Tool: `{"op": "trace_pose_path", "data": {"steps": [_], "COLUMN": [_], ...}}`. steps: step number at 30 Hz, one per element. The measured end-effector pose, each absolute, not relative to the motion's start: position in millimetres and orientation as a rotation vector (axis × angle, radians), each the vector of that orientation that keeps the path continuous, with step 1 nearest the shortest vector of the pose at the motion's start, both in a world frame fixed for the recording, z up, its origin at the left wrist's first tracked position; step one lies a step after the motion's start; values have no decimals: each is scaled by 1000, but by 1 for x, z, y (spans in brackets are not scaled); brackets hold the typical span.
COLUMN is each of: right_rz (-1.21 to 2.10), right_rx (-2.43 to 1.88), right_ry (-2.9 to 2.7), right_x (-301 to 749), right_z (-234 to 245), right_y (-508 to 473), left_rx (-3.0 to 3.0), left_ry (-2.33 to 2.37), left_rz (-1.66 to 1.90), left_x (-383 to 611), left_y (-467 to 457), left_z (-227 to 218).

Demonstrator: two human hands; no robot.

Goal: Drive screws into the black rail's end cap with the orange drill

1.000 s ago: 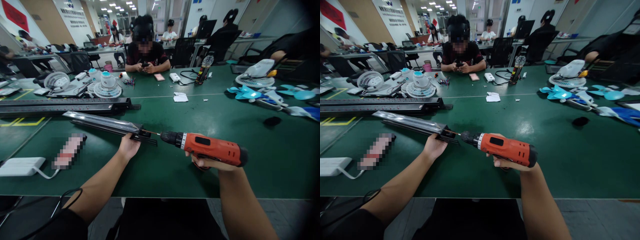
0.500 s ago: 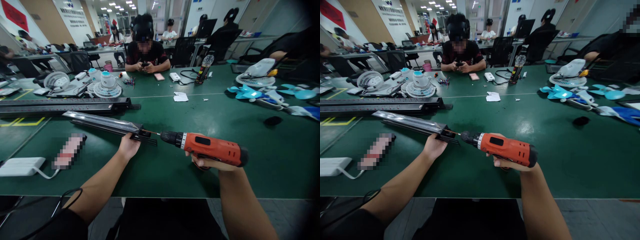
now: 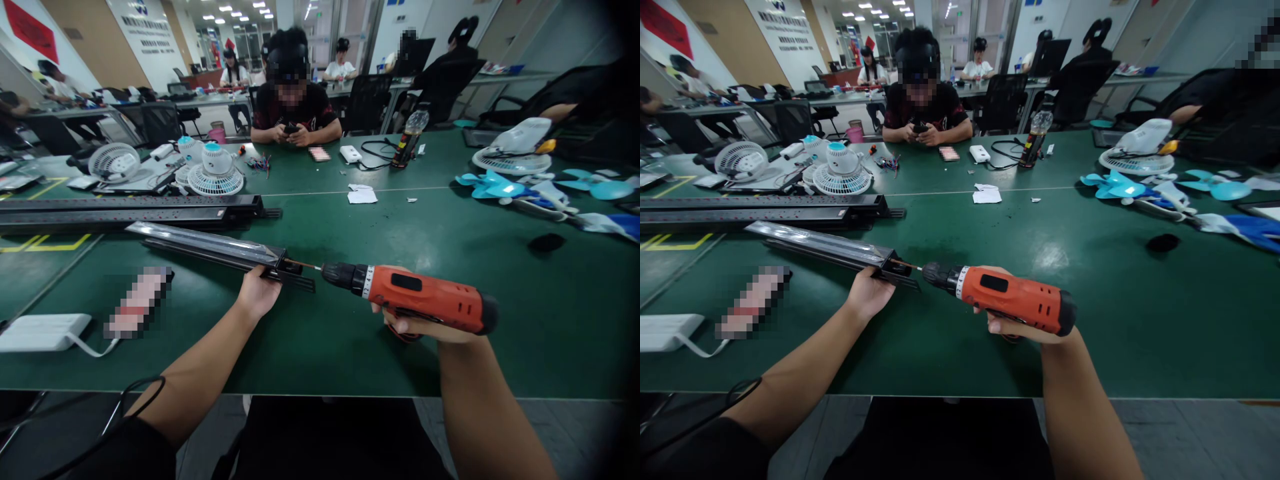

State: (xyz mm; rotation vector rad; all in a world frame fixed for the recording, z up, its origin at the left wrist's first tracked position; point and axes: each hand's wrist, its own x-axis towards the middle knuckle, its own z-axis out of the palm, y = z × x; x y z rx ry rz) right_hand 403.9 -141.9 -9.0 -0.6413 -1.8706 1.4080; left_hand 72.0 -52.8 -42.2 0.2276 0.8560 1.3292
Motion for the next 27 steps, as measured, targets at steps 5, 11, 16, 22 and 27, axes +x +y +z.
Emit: {"op": "trace_pose_path", "data": {"steps": [5,11,16,22,27], "right_rz": [1376,1389,1365,1356,1358], "right_rx": [-648,-651,-658,-654,-686], "right_ry": [-1896,-1886,-1875,-1893,-1883], "right_x": [406,405,403,403,403], "right_z": [-11,-11,-9,-7,-5], "right_y": [-142,-142,-142,-142,-143], "left_rx": [241,250,252,199,206], "left_ry": [845,835,842,856,831], "left_rz": [1327,1335,1328,1334,1340], "left_x": [71,71,71,73,72], "left_y": [-52,-52,-52,-54,-54], "left_z": [-43,-45,-44,-39,-41]}}
